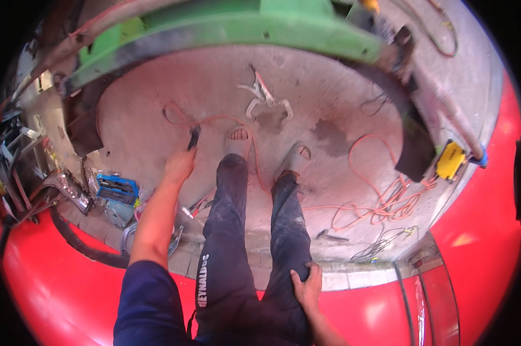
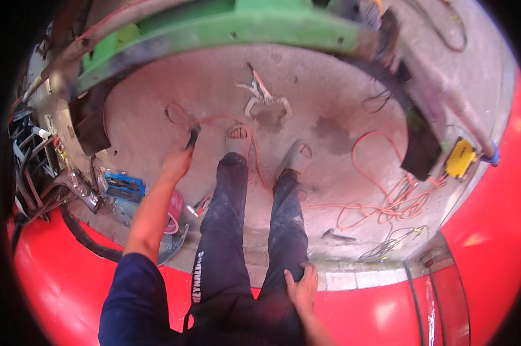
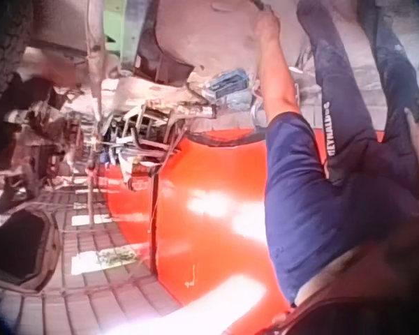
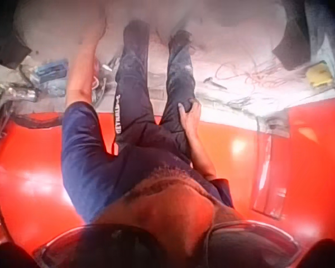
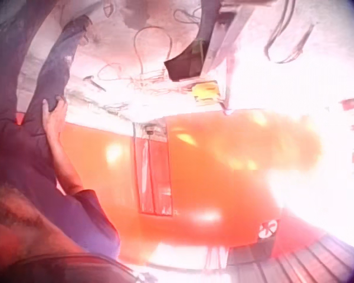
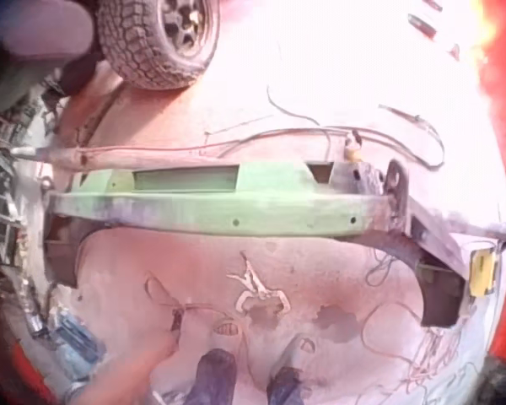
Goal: Weld a metal car part using an oxy-acetylene torch.
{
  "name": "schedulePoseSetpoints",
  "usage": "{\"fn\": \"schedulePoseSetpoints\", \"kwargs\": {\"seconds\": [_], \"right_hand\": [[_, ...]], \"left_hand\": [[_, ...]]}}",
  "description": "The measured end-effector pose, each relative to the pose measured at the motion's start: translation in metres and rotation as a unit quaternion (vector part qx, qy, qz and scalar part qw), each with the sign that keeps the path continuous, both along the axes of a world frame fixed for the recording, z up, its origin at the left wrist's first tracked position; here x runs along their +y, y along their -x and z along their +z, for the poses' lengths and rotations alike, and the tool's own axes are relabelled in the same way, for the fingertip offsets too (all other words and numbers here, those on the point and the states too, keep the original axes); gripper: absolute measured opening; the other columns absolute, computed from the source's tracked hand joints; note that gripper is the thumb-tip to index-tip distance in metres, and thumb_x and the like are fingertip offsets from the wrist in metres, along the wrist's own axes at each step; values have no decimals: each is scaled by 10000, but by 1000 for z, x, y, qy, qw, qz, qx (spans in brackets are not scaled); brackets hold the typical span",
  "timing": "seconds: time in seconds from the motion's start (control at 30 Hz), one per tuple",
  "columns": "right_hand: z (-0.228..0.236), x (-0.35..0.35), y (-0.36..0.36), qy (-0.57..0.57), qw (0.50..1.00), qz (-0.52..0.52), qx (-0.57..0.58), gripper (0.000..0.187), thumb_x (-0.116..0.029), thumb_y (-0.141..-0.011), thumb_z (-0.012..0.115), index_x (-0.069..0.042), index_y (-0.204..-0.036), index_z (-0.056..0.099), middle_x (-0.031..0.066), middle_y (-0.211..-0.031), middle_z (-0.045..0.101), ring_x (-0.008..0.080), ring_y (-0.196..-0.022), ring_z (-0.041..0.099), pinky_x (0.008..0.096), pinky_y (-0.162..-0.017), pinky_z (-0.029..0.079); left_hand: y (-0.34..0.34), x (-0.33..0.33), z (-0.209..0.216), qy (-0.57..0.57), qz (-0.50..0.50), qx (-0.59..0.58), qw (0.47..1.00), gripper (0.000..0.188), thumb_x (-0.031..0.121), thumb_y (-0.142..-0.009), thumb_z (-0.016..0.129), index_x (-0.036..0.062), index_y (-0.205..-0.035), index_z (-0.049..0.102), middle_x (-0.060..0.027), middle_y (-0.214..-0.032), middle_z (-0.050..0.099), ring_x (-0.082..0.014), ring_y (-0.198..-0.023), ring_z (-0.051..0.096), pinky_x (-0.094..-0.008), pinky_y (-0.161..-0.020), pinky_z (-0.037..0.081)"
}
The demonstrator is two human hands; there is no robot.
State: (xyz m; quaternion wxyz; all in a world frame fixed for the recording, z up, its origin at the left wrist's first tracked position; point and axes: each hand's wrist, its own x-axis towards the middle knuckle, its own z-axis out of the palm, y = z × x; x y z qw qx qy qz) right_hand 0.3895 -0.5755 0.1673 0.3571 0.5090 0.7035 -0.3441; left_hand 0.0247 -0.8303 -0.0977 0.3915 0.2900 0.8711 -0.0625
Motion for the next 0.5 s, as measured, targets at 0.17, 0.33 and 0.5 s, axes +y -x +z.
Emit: {"fn": "schedulePoseSetpoints", "kwargs": {"seconds": [0.17,0.33,0.5], "right_hand": [[9,26,-7,-85,993,70,41,464,-286,-751,729,-8,-1079,554,223,-1124,499,397,-1091,477,446,-950,388],[55,61,-4,-150,986,47,51,398,-286,-767,694,-22,-1045,588,240,-1117,485,403,-1070,486,445,-943,398],[105,77,56,-180,981,33,70,397,-334,-787,650,-25,-1033,622,248,-1100,529,391,-1071,501,438,-951,402]], "left_hand": [[-27,-65,143,62,11,-53,997,141,168,-845,548,117,-965,598,-171,-778,663,-344,-734,668,-470,-616,524],[-71,-126,224,111,72,-77,988,162,184,-818,587,141,-962,649,-139,-869,688,-324,-833,677,-453,-697,532],[-100,-173,279,105,156,-140,972,258,240,-775,606,174,-1019,659,-127,-958,685,-324,-938,652,-445,-803,519]]}}
